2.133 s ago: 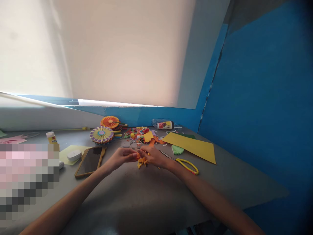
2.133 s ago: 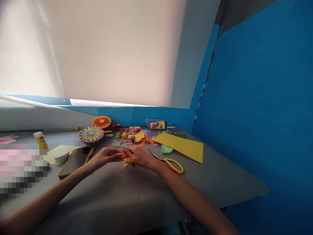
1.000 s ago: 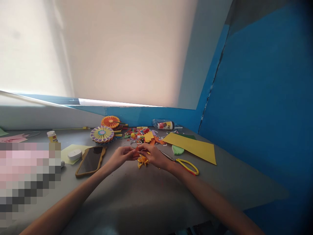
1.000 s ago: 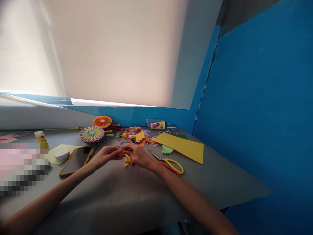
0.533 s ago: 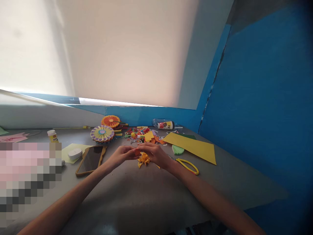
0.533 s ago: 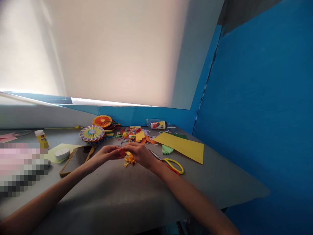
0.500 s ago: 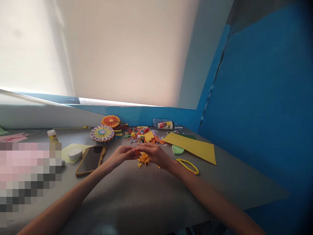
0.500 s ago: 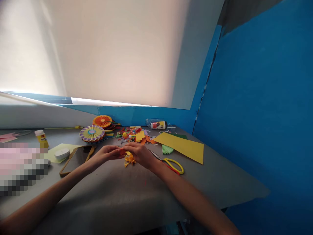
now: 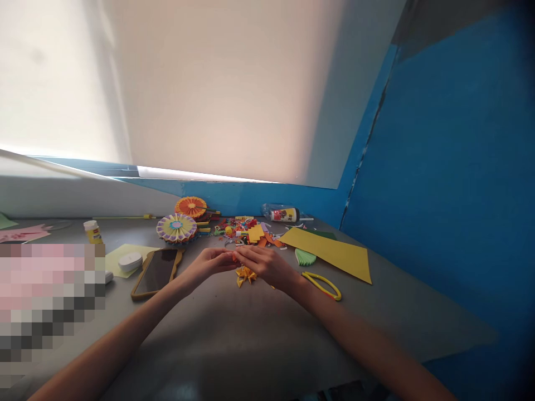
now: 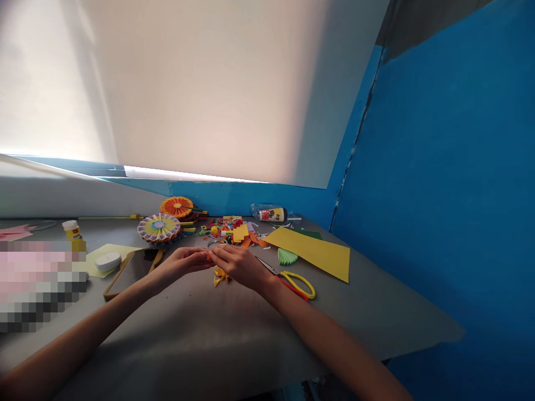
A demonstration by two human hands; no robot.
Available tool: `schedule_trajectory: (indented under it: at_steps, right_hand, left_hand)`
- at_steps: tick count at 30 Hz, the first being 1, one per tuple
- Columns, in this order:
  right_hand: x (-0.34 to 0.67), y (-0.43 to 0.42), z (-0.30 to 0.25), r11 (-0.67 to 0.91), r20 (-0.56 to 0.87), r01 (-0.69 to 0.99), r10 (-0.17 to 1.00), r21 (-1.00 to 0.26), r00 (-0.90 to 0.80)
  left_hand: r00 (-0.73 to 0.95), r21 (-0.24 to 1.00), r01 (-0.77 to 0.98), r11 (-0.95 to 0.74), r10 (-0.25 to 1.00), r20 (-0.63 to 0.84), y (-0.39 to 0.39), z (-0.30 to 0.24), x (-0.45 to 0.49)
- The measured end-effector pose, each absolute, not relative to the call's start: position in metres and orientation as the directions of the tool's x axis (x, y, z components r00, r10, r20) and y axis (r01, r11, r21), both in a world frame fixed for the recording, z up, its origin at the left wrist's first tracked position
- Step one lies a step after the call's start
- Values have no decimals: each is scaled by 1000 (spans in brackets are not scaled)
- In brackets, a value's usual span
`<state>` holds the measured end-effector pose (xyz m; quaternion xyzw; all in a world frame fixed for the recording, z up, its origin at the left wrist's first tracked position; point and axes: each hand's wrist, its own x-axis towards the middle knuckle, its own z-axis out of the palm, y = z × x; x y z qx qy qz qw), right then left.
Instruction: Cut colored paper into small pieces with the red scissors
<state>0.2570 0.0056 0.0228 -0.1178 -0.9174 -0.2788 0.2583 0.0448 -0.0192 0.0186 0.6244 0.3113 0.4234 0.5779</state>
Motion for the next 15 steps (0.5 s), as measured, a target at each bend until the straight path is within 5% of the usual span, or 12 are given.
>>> schedule_trajectory:
  at_steps: [7, 11, 15]
  right_hand:
    - [257, 7, 22, 890, 556, 341, 125, 304, -822]
    - [254, 4, 22, 918, 625, 332, 393, -219, -675]
    - [246, -2, 23, 679, 492, 267, 699, -684, -519]
  left_hand:
    - [443, 986, -52, -157, 881, 164, -20, 24, 49]
    - [393, 982, -59, -178, 900, 186, -19, 22, 50]
    - [365, 982, -69, -177, 911, 190, -19, 19, 51]
